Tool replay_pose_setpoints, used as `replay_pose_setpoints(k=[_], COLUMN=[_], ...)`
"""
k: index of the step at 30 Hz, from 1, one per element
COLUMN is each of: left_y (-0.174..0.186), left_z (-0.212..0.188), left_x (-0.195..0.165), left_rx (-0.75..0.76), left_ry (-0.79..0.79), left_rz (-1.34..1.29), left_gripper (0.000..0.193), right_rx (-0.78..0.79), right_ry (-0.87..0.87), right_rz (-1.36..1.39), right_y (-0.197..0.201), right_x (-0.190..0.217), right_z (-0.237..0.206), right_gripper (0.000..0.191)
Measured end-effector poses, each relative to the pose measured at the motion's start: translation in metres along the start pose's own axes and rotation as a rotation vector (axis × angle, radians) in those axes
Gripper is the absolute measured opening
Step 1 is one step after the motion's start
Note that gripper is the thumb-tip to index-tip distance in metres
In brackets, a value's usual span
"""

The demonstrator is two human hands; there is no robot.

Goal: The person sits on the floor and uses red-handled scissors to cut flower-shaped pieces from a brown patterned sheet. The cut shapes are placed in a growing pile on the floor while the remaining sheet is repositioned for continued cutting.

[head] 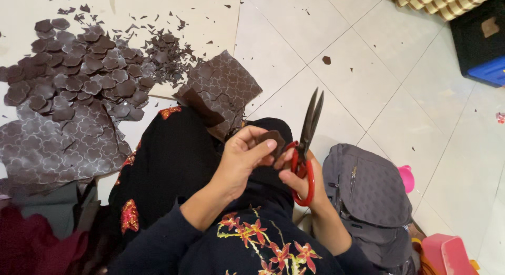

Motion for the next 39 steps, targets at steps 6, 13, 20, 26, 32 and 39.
replay_pose_setpoints(k=[6,13,20,26,32,39], left_y=[-0.005,-0.005,-0.006,-0.005,-0.005,-0.006], left_z=[-0.004,-0.008,-0.011,-0.013,-0.013,-0.016], left_x=[-0.003,-0.01,-0.021,-0.027,-0.026,-0.026], left_rx=[0.023,0.05,-0.021,-0.07,-0.068,-0.094], left_ry=[-0.001,-0.045,-0.089,-0.208,-0.248,-0.275], left_rz=[-0.01,0.105,-0.026,-0.044,-0.004,-0.002], left_gripper=[0.014,0.019,0.022,0.025,0.024,0.025], right_rx=[-0.175,-0.225,-0.03,0.101,0.177,0.234], right_ry=[-0.054,-0.079,0.001,-0.103,-0.173,-0.207], right_rz=[-0.05,-0.01,0.074,-0.072,-0.037,-0.029], right_y=[-0.007,-0.005,-0.005,-0.025,-0.039,-0.048], right_x=[0.016,0.029,0.026,0.015,0.014,0.028], right_z=[0.017,0.024,0.023,0.006,0.002,0.006], right_gripper=[0.031,0.033,0.062,0.087,0.107,0.115])
Point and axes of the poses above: each hand's wrist, its own z-axis towards the middle knuckle, its own y-axis out of the back of the hand, x = y × z, the point moved 5 cm from there along z, towards the middle knuckle, and after that the axes turned 9 degrees about x, right-handed, at the moved point
